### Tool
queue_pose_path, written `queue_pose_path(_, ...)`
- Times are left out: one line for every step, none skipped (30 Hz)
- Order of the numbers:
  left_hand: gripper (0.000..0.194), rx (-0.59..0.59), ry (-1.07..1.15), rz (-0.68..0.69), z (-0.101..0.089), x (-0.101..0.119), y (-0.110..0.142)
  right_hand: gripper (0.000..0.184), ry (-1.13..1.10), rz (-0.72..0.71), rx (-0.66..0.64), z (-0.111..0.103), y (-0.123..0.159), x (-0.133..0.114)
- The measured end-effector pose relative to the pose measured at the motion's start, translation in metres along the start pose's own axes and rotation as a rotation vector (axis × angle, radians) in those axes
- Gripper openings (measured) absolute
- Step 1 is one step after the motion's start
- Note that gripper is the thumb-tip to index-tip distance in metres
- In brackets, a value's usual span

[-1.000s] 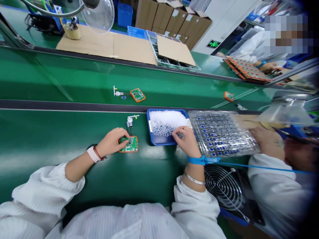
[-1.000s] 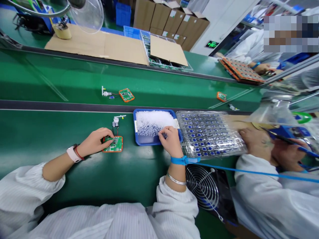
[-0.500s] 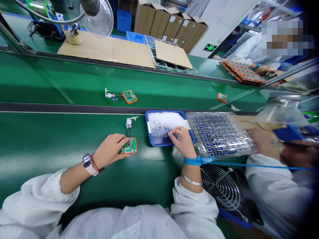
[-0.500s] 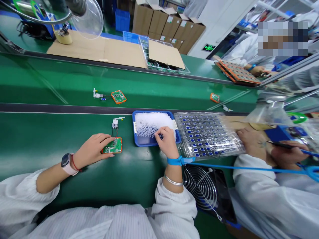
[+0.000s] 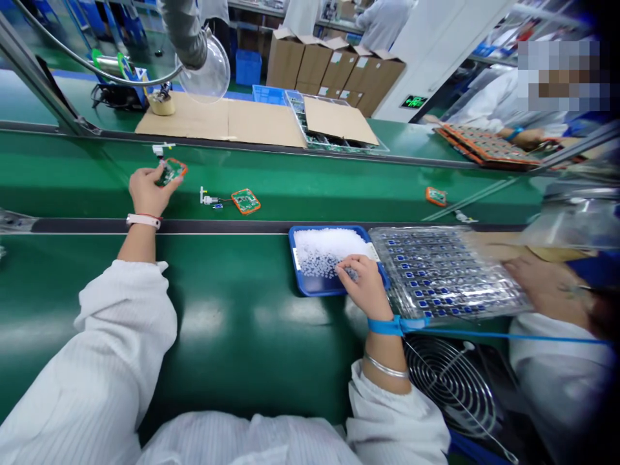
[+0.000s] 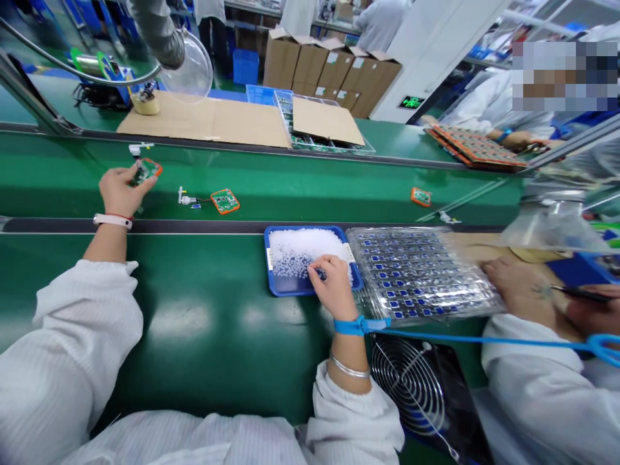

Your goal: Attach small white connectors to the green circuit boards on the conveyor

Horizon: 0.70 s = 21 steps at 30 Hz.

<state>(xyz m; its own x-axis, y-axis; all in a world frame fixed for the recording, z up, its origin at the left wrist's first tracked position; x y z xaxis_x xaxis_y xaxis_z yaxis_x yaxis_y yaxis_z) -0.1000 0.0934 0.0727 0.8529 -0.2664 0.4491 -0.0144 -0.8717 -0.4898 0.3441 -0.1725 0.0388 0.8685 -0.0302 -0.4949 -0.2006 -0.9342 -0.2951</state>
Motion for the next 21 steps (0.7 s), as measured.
queue_pose_path(0.065,-0.07,-0.051,-0.039,0.007,-0.02,0.001,0.013,-0.002,0.004,0.0,-0.001,0.0,0.0)
queue_pose_path(0.065,-0.147,-0.098,-0.083,0.014,-0.037,0.004,0.013,-0.007,0.01,-0.009,-0.001,0.001,0.001)
queue_pose_path(0.065,-0.202,-0.147,-0.109,0.017,-0.049,0.007,0.013,-0.015,0.019,-0.025,-0.001,0.001,0.001)
queue_pose_path(0.066,-0.209,-0.189,-0.119,0.017,-0.055,0.01,0.013,-0.025,0.029,-0.047,0.0,0.002,0.002)
queue_pose_path(0.066,-0.182,-0.22,-0.113,0.015,-0.053,0.012,0.013,-0.033,0.041,-0.073,0.002,0.002,0.004)
queue_pose_path(0.066,-0.14,-0.236,-0.08,0.013,-0.042,0.014,0.012,-0.037,0.051,-0.099,0.004,0.003,0.005)
queue_pose_path(0.065,-0.102,-0.234,-0.022,0.014,-0.024,0.016,0.012,-0.037,0.06,-0.123,0.006,0.004,0.007)
queue_pose_path(0.063,-0.088,-0.216,0.05,0.019,-0.001,0.019,0.012,-0.034,0.066,-0.143,0.008,0.004,0.009)
queue_pose_path(0.06,-0.155,-0.181,0.164,0.033,0.028,0.023,0.012,-0.029,0.071,-0.159,0.01,0.005,0.01)
queue_pose_path(0.061,-0.251,-0.147,0.272,0.051,0.057,0.029,0.012,-0.024,0.075,-0.17,0.011,0.005,0.011)
queue_pose_path(0.065,-0.322,-0.129,0.341,0.067,0.082,0.035,0.013,-0.02,0.077,-0.177,0.013,0.005,0.012)
queue_pose_path(0.072,-0.378,-0.124,0.384,0.081,0.101,0.039,0.013,-0.019,0.078,-0.179,0.014,0.005,0.013)
queue_pose_path(0.078,-0.413,-0.133,0.395,0.093,0.113,0.04,0.013,-0.017,0.078,-0.174,0.014,0.005,0.013)
queue_pose_path(0.083,-0.442,-0.142,0.379,0.104,0.119,0.04,0.014,-0.015,0.077,-0.164,0.014,0.005,0.013)
queue_pose_path(0.085,-0.469,-0.148,0.354,0.112,0.119,0.038,0.014,-0.013,0.074,-0.153,0.014,0.005,0.013)
queue_pose_path(0.086,-0.493,-0.146,0.327,0.119,0.115,0.035,0.014,-0.012,0.07,-0.145,0.014,0.004,0.013)
queue_pose_path(0.084,-0.513,-0.135,0.308,0.123,0.11,0.032,0.013,-0.009,0.065,-0.14,0.015,0.004,0.013)
queue_pose_path(0.082,-0.524,-0.119,0.3,0.125,0.105,0.029,0.013,-0.004,0.06,-0.138,0.015,0.004,0.012)
queue_pose_path(0.08,-0.526,-0.098,0.303,0.124,0.101,0.026,0.012,0.001,0.057,-0.139,0.016,0.004,0.012)
queue_pose_path(0.08,-0.524,-0.074,0.315,0.122,0.099,0.025,0.012,0.005,0.056,-0.14,0.016,0.004,0.013)
queue_pose_path(0.081,-0.523,-0.044,0.339,0.118,0.1,0.025,0.011,0.006,0.057,-0.14,0.017,0.005,0.013)
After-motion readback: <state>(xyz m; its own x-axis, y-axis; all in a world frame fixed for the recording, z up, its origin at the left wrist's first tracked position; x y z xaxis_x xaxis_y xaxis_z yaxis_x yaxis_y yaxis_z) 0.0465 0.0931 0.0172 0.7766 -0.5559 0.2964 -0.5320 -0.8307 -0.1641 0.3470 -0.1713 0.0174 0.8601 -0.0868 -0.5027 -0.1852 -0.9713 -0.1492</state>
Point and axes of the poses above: each hand's wrist, its own y-axis away from the middle knuckle, its own z-axis out of the palm, x = y × z, the point moved 9 cm from there along -y, towards the middle knuckle, and after that the axes turned 6 degrees about z, right-handed, at the moved point
